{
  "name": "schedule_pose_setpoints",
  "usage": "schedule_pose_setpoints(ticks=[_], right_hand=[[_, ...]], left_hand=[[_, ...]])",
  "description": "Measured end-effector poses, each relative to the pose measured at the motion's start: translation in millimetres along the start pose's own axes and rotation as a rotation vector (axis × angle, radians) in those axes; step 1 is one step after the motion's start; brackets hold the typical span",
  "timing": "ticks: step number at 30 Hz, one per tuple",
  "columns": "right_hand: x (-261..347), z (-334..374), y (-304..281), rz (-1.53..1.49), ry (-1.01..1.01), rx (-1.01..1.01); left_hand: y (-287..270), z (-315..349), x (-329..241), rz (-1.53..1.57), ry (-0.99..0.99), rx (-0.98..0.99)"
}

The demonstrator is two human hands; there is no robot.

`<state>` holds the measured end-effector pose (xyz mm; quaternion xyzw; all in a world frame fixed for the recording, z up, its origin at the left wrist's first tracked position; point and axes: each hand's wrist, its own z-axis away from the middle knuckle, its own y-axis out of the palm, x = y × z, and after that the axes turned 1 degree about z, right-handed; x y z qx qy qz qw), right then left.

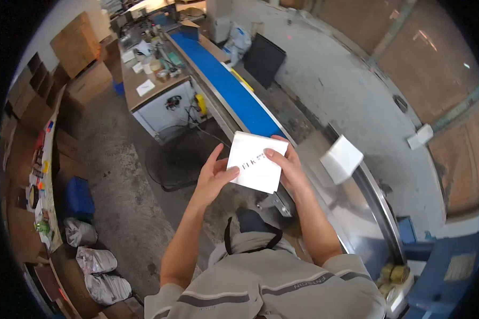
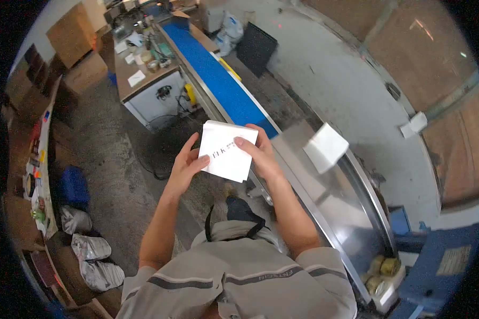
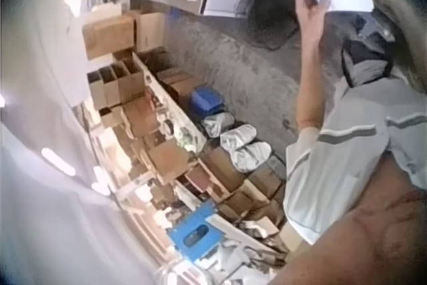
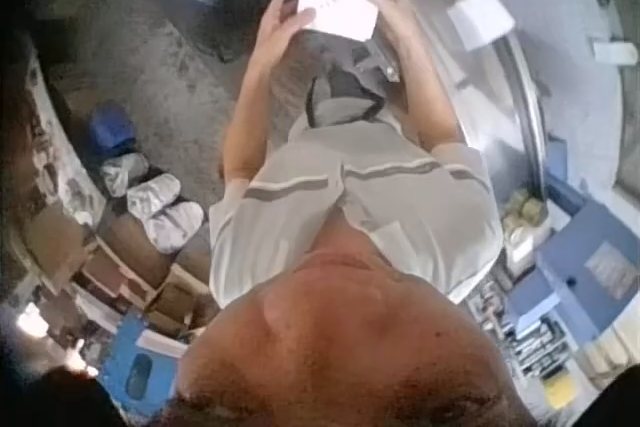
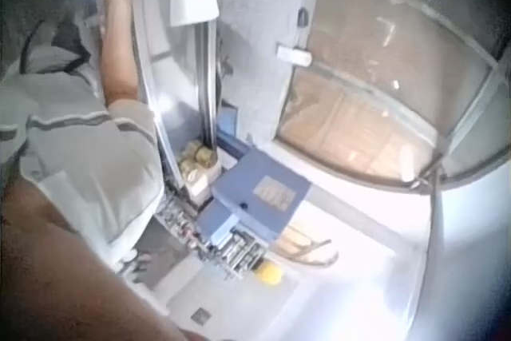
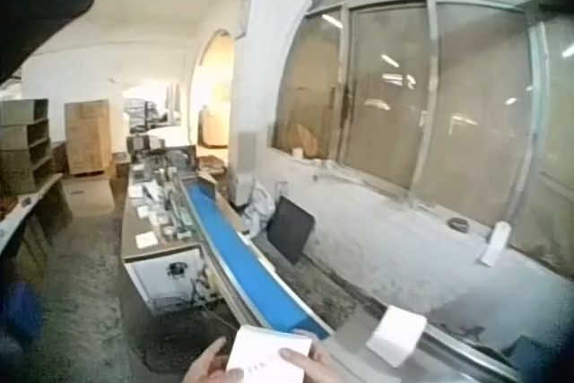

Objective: Inspecting and organizing packs of napkins as they are produced by an industrial machine.

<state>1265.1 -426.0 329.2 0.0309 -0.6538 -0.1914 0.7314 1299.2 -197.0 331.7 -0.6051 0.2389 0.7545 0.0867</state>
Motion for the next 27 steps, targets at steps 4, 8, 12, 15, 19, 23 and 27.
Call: schedule_pose_setpoints(ticks=[4, 8, 12, 15, 19, 23, 27], right_hand=[[11, -121, 38, -0.101, -0.001, 0.09], [4, -267, 72, -0.247, -0.046, 0.036], [-47, -416, 73, -0.406, 0.002, -0.038], [-89, -509, 82, -0.521, 0.073, -0.102], [-147, -597, 74, -0.592, 0.152, -0.248], [-194, -665, 76, -0.616, 0.181, -0.322], [-214, -735, 103, -0.57, 0.124, -0.317]], left_hand=[[-56, -99, -31, 0.015, 0.095, -0.078], [-110, -235, -63, -0.023, 0.043, -0.186], [-151, -374, -57, -0.045, -0.068, -0.325], [-190, -451, -43, -0.113, -0.092, -0.402], [-215, -491, -23, -0.19, -0.076, -0.436], [-230, -466, -6, -0.124, -0.04, -0.518], [-235, -424, 17, -0.15, -0.146, -0.553]])
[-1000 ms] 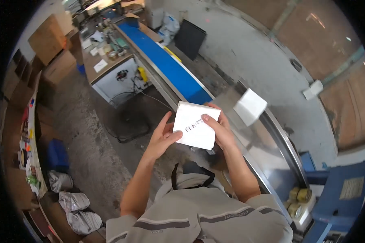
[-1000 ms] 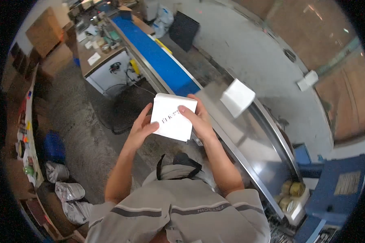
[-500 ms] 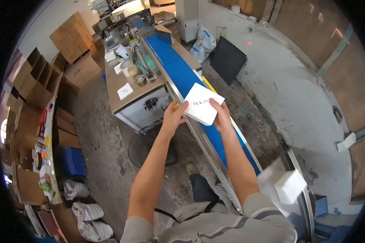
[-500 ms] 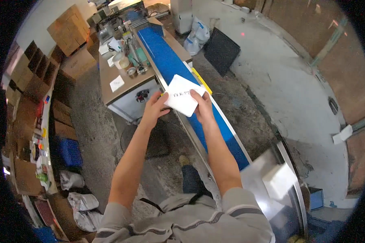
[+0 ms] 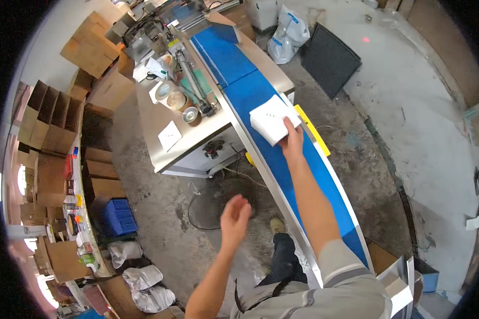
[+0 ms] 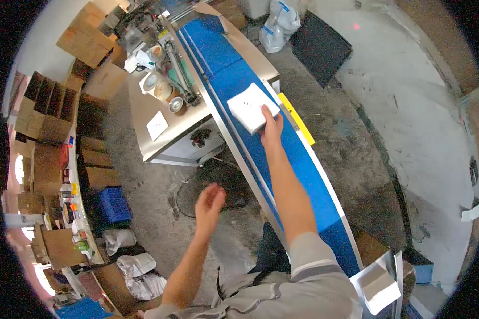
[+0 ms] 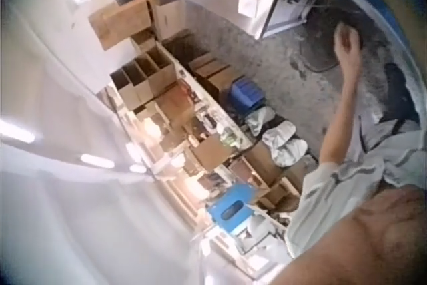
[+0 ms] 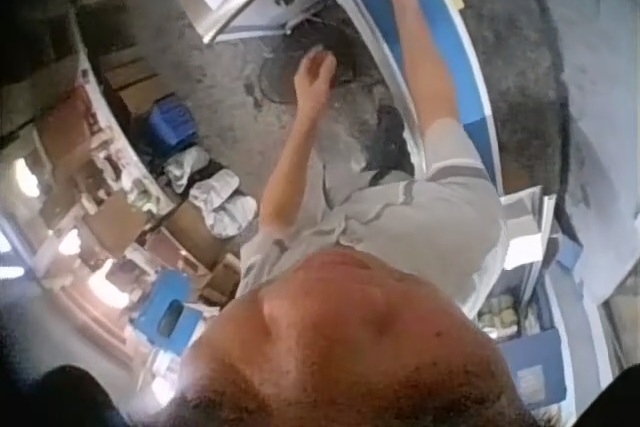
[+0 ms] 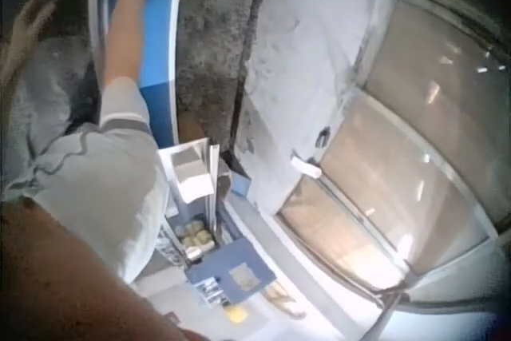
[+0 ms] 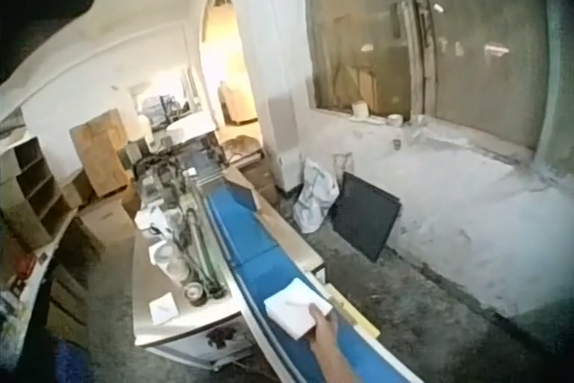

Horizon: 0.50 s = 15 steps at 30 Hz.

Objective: Inspecting and organizing packs of napkins as they are produced by an industrial machine.

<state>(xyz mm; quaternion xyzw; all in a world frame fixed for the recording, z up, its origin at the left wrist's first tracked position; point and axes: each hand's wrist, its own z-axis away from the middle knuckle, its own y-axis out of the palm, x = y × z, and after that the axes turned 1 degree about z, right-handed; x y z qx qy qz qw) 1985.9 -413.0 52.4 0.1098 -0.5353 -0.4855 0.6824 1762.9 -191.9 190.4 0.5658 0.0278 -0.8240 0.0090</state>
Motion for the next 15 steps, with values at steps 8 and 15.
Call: schedule_pose_setpoints(ticks=[8, 15], right_hand=[[-37, -55, 88, 0.005, 0.02, -0.12], [-53, -62, 65, 0.347, 0.09, -0.263]], left_hand=[[-44, 85, 85, -0.142, -0.304, 0.043], [-96, 116, 129, -0.116, -0.377, -0.016]])
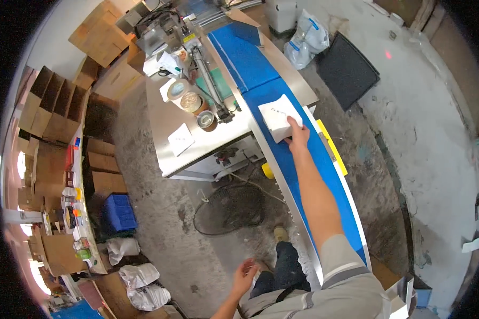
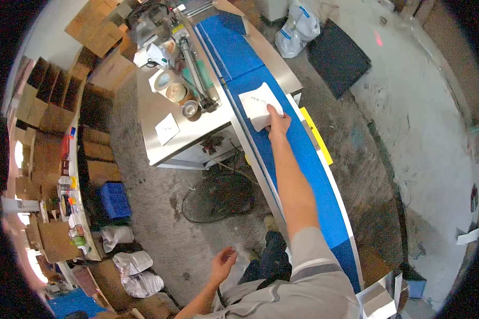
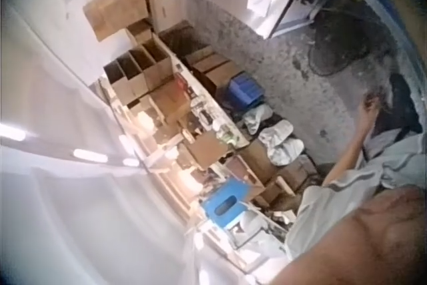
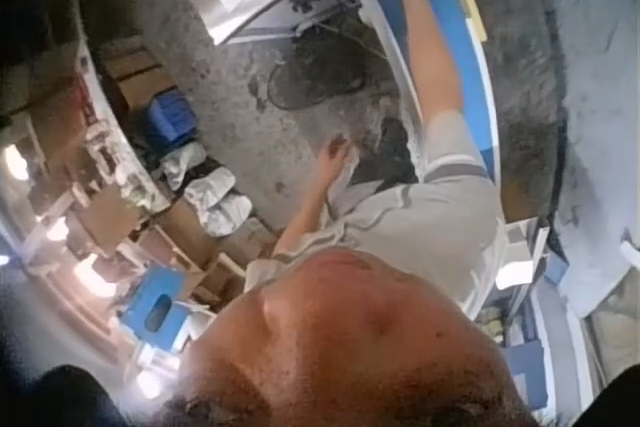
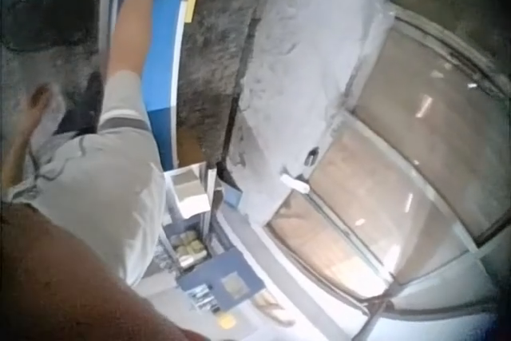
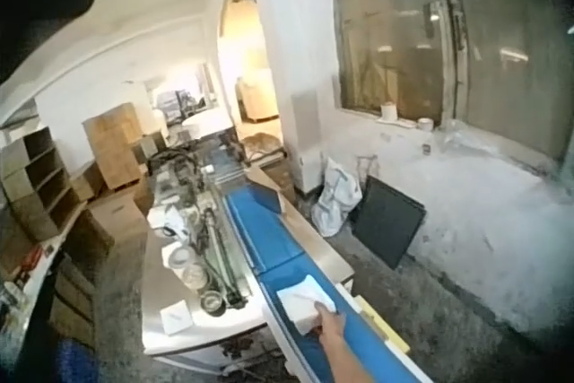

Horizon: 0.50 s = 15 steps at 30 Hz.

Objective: Inspecting and organizing packs of napkins as they are produced by an industrial machine.

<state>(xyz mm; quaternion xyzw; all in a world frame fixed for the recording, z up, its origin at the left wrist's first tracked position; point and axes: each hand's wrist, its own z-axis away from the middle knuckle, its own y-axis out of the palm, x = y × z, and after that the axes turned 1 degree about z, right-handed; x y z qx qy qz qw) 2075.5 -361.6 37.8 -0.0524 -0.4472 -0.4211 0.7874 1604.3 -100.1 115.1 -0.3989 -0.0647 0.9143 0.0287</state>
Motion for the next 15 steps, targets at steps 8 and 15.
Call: schedule_pose_setpoints(ticks=[8, 15], right_hand=[[34, 29, -15, 0.015, -0.113, 0.015], [67, 82, -12, -0.028, -0.173, 0.052]], left_hand=[[-40, -3, 16, 0.059, 0.102, 0.0], [-129, -72, -34, 0.101, 0.345, -0.163]])
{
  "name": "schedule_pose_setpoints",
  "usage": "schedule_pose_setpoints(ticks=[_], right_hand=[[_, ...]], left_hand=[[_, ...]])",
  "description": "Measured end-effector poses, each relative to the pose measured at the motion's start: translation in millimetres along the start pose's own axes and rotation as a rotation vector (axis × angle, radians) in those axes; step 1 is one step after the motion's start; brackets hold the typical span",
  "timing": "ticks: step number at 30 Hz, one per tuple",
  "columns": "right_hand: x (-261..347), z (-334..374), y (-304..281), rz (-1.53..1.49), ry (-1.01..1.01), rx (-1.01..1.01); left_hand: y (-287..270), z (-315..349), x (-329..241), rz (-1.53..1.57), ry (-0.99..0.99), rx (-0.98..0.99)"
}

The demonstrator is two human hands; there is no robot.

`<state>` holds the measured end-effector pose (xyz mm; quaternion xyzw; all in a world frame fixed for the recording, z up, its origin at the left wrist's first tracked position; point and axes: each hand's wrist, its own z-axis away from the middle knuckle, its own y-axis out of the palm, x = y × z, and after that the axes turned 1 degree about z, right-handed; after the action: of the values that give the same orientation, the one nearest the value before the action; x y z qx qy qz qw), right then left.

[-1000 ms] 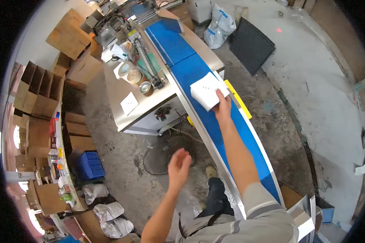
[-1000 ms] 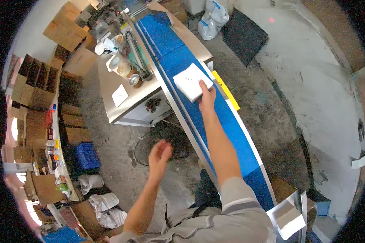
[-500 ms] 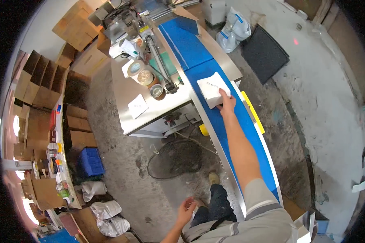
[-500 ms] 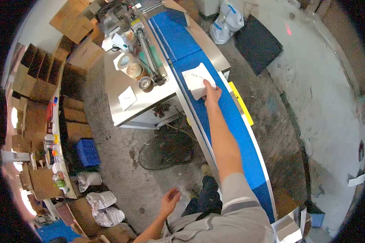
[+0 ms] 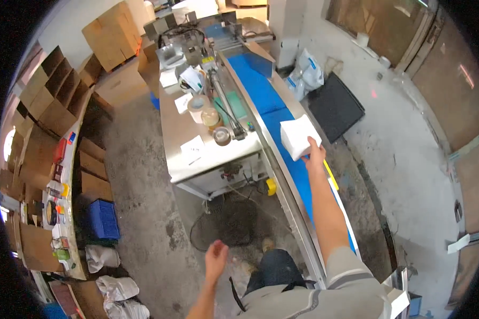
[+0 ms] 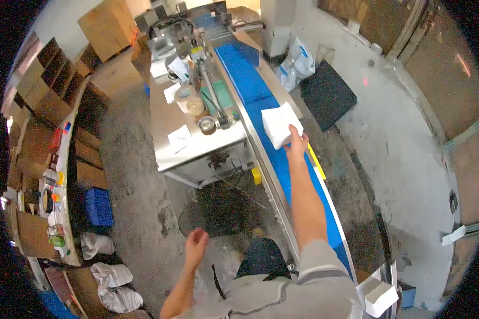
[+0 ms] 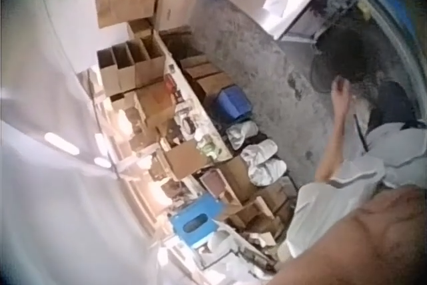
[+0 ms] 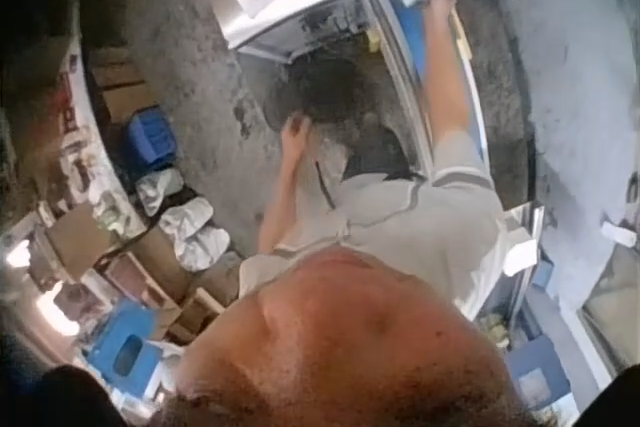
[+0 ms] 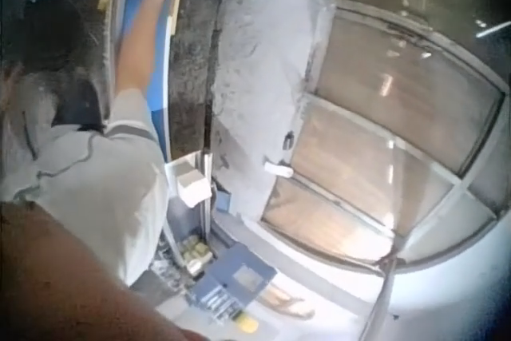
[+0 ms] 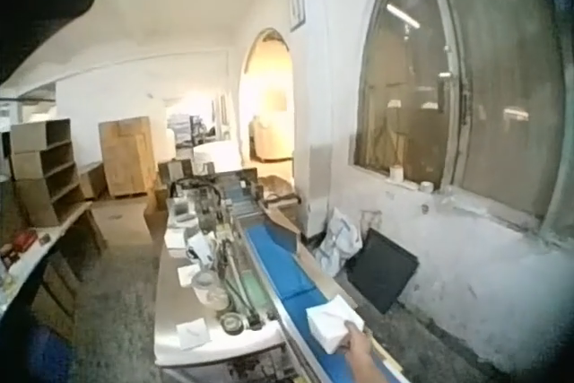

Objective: Inspecting and organizing packs of napkins as they are produced by an industrial machine.

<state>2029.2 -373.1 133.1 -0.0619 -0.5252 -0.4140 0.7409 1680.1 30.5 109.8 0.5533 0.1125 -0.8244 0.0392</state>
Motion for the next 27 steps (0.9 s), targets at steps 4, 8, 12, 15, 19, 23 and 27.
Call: schedule_pose_setpoints(ticks=[4, 8, 12, 15, 19, 23, 27], right_hand=[[9, -12, 25, -0.018, -0.008, -0.086], [6, -65, 60, -0.056, -0.01, 0.042], [-3, -130, 110, -0.099, 0.026, 0.111], [-4, -168, 165, -0.146, 0.015, 0.235], [-14, -225, 231, -0.203, 0.026, 0.237], [-26, -277, 301, -0.236, 0.05, 0.262], [-39, -310, 391, -0.249, 0.061, 0.281]], left_hand=[[-34, -121, -76, -0.338, 0.143, -0.096], [-43, -266, -107, -0.761, 0.235, -0.226], [-57, -381, -99, -1.082, 0.238, -0.194], [-74, -442, -98, -1.311, 0.013, 0.005], [-71, -463, -85, -1.265, 0.181, 0.082], [-61, -459, -98, -1.332, 0.283, 0.217], [-60, -448, -100, -1.383, 0.225, 0.132]])
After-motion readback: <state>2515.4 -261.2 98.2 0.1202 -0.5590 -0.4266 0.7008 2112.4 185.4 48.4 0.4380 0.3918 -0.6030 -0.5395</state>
